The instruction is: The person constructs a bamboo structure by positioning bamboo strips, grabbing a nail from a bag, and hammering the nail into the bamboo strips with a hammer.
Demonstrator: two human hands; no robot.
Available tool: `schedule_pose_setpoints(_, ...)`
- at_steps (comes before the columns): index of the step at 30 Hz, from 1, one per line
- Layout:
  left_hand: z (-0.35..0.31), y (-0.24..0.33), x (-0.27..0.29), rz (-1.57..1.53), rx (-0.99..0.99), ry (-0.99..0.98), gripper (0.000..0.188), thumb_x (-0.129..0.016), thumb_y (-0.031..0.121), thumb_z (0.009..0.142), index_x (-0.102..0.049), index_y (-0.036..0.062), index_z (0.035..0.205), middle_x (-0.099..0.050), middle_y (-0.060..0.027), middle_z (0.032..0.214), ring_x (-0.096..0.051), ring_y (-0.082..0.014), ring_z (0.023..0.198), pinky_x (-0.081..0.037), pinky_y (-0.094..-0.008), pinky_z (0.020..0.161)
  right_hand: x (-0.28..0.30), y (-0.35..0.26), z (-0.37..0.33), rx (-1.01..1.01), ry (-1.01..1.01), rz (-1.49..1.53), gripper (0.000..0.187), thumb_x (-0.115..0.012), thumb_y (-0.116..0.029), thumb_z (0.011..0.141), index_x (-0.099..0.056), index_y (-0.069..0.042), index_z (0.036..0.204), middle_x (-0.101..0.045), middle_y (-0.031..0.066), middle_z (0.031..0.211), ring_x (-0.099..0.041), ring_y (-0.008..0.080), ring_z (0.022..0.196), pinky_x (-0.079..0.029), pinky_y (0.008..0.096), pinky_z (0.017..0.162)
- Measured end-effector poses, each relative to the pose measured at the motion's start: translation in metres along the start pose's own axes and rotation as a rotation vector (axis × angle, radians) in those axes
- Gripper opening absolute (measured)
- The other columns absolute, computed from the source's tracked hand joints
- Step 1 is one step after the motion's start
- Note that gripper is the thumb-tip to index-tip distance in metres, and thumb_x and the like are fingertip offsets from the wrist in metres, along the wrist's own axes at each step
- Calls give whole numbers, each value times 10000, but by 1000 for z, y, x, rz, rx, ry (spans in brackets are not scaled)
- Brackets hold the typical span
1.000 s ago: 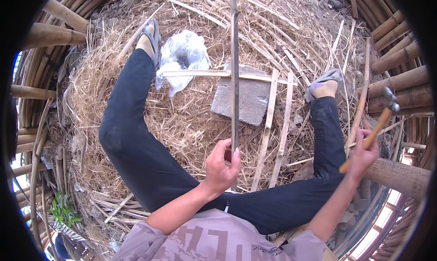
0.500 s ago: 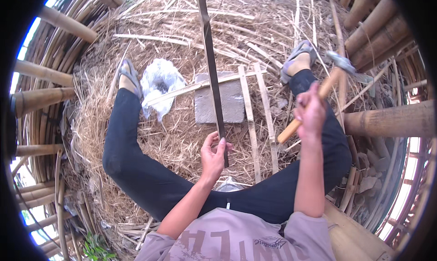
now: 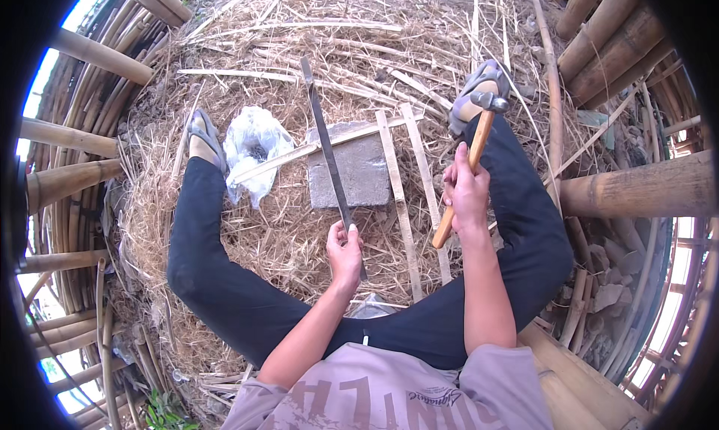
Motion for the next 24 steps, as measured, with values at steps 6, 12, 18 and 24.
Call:
schedule_pose_setpoints(6,-5,1,2,45,15,13,245,-595,153,1001,-567,52,1222,-553,10,841,-535,-55,670,-433,-223,567,1,2,-2,-21,1,-7,480,-541,-459,1027,-447,-124,696,-508,0,685,-329,23,400,-277,195,358)
schedule_pose_setpoints(12,-4,0,0,40,32,-16,274,-585,163,1010,-564,48,1259,-549,16,848,-537,-54,672,-452,-226,582,-2,3,-1,-29,7,-28,484,-547,-470,1022,-447,-123,699,-511,0,688,-333,24,406,-277,200,362)
schedule_pose_setpoints(18,-5,-8,-3,-58,97,-43,297,-517,217,1052,-575,24,1271,-524,31,814,-530,-57,667,-467,-223,599,0,5,-1,-39,-4,-20,483,-549,-481,1018,-448,-126,706,-516,5,698,-335,26,404,-278,199,362)
schedule_pose_setpoints(24,0,-20,-1,-88,97,-12,371,-514,270,1053,-590,-9,1284,-586,-25,890,-603,-89,667,-481,-252,577,0,8,3,-34,-21,1,481,-564,-477,1010,-449,-123,707,-515,6,660,-349,28,398,-284,203,358)
Point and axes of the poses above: each hand's wrist, its own z-axis towards the middle knuckle, its own x-axis out of the back of the hand, y = z × x, the point moved 7 cm from there along z, towards the middle knuckle
